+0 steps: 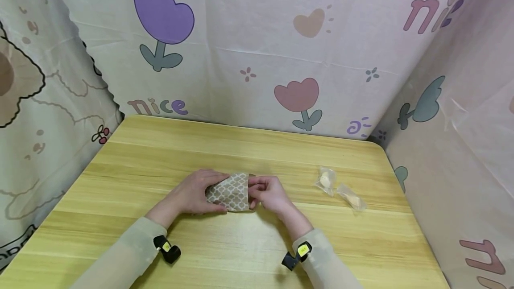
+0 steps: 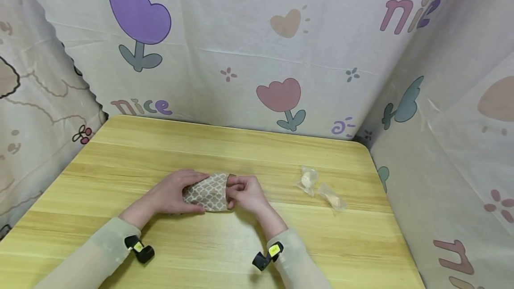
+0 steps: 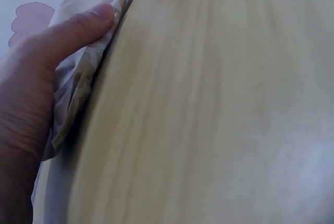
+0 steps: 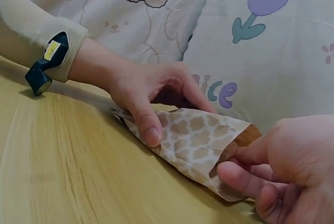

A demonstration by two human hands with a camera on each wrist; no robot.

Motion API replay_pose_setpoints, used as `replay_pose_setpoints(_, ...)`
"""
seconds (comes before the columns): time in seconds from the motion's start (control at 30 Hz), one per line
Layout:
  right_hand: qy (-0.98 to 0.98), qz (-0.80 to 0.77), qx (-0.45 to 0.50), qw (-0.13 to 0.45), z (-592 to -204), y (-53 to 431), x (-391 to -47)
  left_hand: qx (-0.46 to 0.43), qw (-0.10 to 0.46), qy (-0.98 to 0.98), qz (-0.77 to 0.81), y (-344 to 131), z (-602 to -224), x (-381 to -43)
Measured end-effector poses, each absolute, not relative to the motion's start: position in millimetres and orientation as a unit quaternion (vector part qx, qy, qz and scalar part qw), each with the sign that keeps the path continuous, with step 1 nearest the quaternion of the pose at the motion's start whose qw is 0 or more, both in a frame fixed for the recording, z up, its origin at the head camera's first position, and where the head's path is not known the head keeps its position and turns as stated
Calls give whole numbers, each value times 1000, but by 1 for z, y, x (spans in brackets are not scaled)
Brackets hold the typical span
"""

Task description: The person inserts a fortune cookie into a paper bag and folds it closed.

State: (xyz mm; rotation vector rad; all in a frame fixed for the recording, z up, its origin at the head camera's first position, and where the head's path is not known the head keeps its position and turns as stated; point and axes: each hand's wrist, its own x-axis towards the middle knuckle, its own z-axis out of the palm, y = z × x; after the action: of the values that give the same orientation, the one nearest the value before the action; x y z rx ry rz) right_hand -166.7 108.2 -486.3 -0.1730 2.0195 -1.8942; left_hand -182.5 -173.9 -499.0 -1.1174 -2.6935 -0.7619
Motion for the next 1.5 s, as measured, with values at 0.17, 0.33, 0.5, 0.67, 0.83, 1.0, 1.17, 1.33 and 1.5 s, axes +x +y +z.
replay_pose_setpoints(0.17, 713, -674, -50, 188, -485, 105, -166, -372, 64, -889, -258, -174, -499, -183)
replay_pose_setpoints(0.33, 725, -659, -38, 196, -484, 106, -166, -368, 60, -893, -254, -174, -499, -183)
replay_pose_setpoints(0.5, 729, -653, -23, 204, -483, 109, -166, -358, 50, -899, -247, -174, -499, -183)
replay_pose_setpoints(0.67, 727, -653, -28, 210, -483, 111, -165, -357, 48, -899, -247, -174, -501, -183)
replay_pose_setpoints(0.83, 731, -651, -38, 204, -484, 113, -164, -363, 53, -897, -248, -173, -503, -184)
replay_pose_setpoints(1.0, 742, -642, -61, 181, -482, 122, -164, -364, 60, -895, -250, -173, -502, -184)
replay_pose_setpoints(1.17, 772, -610, -102, 144, -478, 140, -163, -370, 68, -891, -254, -173, -502, -183)
replay_pose_setpoints(1.33, 809, -566, -129, 91, -473, 162, -165, -366, 66, -894, -251, -174, -502, -183)
replay_pose_setpoints(1.5, 856, -495, -145, 17, -464, 185, -166, -365, 72, -894, -250, -173, -503, -183)
